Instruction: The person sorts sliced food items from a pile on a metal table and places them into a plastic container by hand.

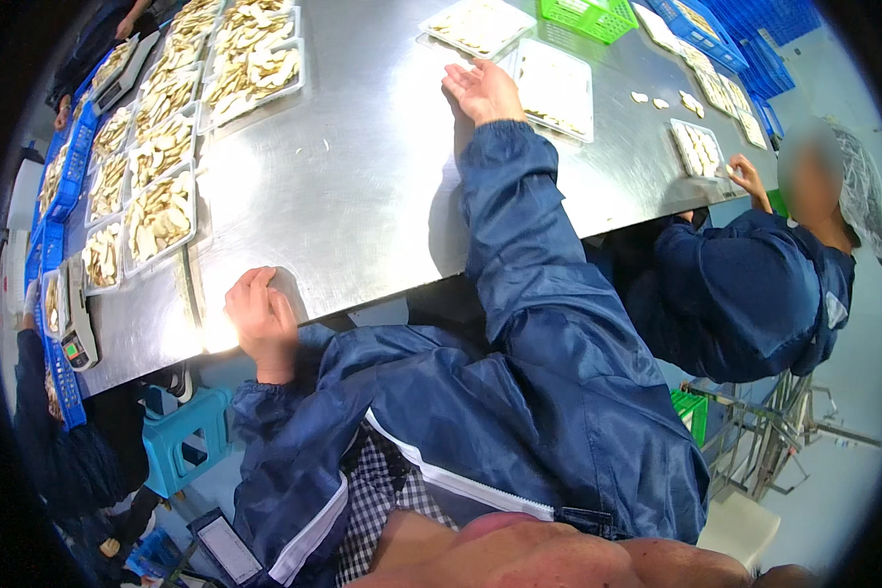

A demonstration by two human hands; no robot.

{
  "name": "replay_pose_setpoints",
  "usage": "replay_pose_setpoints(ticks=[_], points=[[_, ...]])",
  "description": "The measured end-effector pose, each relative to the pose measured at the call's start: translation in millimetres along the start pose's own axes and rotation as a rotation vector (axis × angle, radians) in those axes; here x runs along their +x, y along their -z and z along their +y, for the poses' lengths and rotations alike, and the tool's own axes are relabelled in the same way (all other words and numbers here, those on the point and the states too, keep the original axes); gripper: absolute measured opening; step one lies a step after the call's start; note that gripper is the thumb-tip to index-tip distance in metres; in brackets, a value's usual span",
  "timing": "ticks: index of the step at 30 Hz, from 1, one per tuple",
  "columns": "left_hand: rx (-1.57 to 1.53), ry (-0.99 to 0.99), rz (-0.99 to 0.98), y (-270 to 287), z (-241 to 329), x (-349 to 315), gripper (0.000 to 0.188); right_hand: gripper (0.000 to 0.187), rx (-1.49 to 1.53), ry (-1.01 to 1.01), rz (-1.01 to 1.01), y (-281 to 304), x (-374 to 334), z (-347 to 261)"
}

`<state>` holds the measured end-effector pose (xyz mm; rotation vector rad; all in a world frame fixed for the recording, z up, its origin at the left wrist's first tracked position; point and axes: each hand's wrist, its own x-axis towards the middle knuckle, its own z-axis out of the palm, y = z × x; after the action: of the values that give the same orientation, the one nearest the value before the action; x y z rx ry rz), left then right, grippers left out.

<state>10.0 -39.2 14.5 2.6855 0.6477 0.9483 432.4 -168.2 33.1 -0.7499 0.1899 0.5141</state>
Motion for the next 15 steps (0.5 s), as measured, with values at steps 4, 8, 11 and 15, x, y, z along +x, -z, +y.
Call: replay_pose_setpoints(ticks=[4, 8, 11, 15], points=[[0.031, 0.011, 0.008, 9, -3, 0, 0.027, 0.046, -0.190, 0.011, -0.144, 30, -67, -27], [0.012, 0.007, -0.006, -6, 2, -6, 0.026, 0.035, -0.696, 0.439, 0.140, 109, -84, -117], [0.007, 0.018, 0.032, 8, 2, 2, 0.026, 0.026, -1.222, 0.445, 0.384, 152, -49, -175], [0.014, 0.003, 0.011, 5, -4, -3, 0.026, 0.026, -1.098, 0.267, 0.336, 161, -30, -162]])
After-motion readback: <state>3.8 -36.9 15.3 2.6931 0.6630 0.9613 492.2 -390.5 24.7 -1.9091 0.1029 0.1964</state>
